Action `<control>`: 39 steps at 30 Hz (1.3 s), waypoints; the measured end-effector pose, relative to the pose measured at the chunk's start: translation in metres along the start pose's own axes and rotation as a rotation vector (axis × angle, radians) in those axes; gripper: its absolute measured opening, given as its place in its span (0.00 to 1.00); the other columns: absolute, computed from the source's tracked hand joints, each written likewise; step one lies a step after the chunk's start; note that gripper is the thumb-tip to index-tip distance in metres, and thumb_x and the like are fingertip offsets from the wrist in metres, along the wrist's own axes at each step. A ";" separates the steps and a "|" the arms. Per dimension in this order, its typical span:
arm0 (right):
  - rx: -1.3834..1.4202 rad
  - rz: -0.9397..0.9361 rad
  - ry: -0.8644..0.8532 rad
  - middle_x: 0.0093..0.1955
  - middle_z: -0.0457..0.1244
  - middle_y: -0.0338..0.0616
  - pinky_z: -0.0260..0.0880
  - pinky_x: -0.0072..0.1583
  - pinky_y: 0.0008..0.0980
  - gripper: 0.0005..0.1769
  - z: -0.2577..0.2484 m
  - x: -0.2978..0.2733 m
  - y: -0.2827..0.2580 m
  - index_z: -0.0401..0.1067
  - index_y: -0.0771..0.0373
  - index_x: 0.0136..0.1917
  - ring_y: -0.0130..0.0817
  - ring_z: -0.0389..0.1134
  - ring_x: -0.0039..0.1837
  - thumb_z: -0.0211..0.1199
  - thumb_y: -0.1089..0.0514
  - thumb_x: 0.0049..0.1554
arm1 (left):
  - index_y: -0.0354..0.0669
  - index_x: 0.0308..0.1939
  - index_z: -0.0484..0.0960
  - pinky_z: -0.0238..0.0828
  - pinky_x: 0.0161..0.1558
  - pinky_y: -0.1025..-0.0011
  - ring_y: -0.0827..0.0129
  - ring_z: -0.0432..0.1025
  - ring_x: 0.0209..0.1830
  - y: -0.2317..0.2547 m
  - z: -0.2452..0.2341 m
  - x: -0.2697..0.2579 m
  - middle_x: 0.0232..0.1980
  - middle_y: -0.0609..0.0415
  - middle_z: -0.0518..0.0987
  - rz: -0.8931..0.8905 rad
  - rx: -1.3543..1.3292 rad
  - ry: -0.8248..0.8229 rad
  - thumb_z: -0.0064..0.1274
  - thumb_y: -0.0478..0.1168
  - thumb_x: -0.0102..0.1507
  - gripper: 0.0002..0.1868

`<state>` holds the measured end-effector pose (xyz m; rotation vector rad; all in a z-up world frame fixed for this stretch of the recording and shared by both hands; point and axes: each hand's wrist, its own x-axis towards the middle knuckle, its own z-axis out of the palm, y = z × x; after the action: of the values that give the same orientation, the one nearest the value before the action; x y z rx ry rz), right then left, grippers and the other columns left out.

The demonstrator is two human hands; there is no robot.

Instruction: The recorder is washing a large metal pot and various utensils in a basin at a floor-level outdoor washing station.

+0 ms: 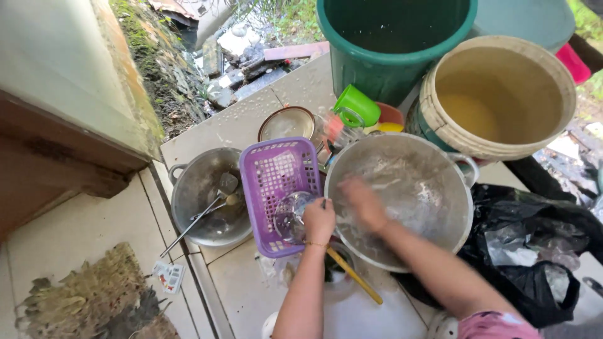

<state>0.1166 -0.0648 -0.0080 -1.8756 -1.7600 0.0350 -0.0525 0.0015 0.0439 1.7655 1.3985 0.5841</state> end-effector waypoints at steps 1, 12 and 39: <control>-0.007 -0.009 0.001 0.78 0.53 0.60 0.45 0.79 0.54 0.29 -0.001 0.015 0.002 0.64 0.65 0.73 0.59 0.53 0.80 0.52 0.60 0.59 | 0.36 0.45 0.86 0.75 0.47 0.54 0.40 0.78 0.44 0.002 0.002 0.002 0.41 0.33 0.83 0.003 -0.009 0.006 0.53 0.47 0.63 0.18; -0.076 0.629 0.034 0.76 0.57 0.55 0.50 0.82 0.45 0.24 -0.004 -0.018 0.025 0.64 0.62 0.72 0.54 0.55 0.80 0.42 0.60 0.65 | 0.35 0.44 0.87 0.74 0.48 0.54 0.40 0.78 0.44 -0.009 0.017 0.000 0.39 0.32 0.82 0.038 0.001 0.001 0.54 0.47 0.63 0.18; -0.498 0.229 -0.567 0.78 0.53 0.54 0.52 0.74 0.52 0.29 -0.172 -0.033 0.055 0.64 0.54 0.75 0.53 0.52 0.79 0.47 0.57 0.60 | 0.40 0.43 0.88 0.74 0.42 0.51 0.40 0.78 0.40 -0.008 0.014 0.006 0.36 0.34 0.82 -0.004 0.009 -0.017 0.53 0.49 0.64 0.16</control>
<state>0.2290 -0.1591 0.1021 -2.6205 -2.0362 0.2580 -0.0449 0.0033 0.0280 1.7710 1.3950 0.5602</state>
